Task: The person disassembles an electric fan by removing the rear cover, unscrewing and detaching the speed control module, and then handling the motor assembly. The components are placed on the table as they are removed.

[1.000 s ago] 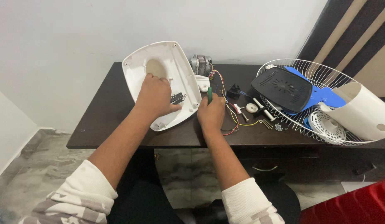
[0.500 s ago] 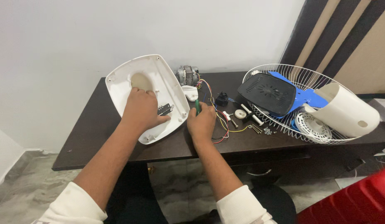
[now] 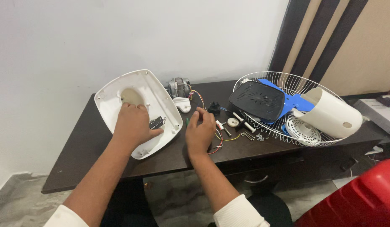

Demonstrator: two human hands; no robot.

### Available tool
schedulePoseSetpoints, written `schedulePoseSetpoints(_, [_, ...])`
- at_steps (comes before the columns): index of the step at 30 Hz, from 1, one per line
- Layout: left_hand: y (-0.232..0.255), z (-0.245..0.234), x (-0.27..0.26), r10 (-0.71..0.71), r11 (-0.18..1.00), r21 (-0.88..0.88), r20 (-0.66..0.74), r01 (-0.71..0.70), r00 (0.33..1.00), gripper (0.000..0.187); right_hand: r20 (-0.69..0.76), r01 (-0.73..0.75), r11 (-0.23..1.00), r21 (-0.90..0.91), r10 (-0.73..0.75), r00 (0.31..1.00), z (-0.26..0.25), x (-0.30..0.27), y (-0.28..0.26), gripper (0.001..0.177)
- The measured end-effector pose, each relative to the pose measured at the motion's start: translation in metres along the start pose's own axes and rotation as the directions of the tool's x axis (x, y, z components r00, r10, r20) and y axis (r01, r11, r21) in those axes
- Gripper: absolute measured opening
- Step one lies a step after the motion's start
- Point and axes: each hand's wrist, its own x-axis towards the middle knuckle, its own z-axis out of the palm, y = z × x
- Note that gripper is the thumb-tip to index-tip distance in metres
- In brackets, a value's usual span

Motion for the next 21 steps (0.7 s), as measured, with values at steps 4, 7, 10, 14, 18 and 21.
schedulePoseSetpoints(4, [0.0,0.001,-0.002,0.016,1.0,0.025,-0.008,-0.016,1.0,0.079,-0.006,-0.012,0.996,0.089,0.013,1.0,-0.009,-0.005,-0.014,0.016])
schedulePoseSetpoints(7, [-0.001,0.0,0.0,0.012,1.0,0.01,-0.025,-0.012,1.0,0.079,-0.023,0.042,0.996,0.08,-0.04,0.999,-0.02,-0.001,-0.021,0.017])
schedulePoseSetpoints(10, [-0.002,0.002,-0.002,0.012,1.0,0.009,-0.027,-0.012,1.0,0.078,0.034,-0.053,0.998,0.03,0.051,0.998,-0.051,-0.005,-0.014,0.012])
schedulePoseSetpoints(14, [-0.007,0.005,-0.009,0.029,0.999,0.027,-0.002,-0.029,1.0,0.079,0.035,-0.136,0.98,-0.142,0.142,0.989,-0.122,0.012,0.011,0.014])
schedulePoseSetpoints(18, [-0.012,0.003,-0.011,0.036,0.998,0.057,-0.026,-0.034,0.999,0.08,0.077,-0.063,0.932,-0.356,0.096,0.992,-0.192,0.044,0.04,0.017])
schedulePoseSetpoints(21, [-0.009,0.003,-0.01,0.0,1.0,0.026,0.003,0.0,1.0,0.081,0.177,0.079,0.835,-0.545,0.023,0.984,-0.219,0.06,0.059,0.015])
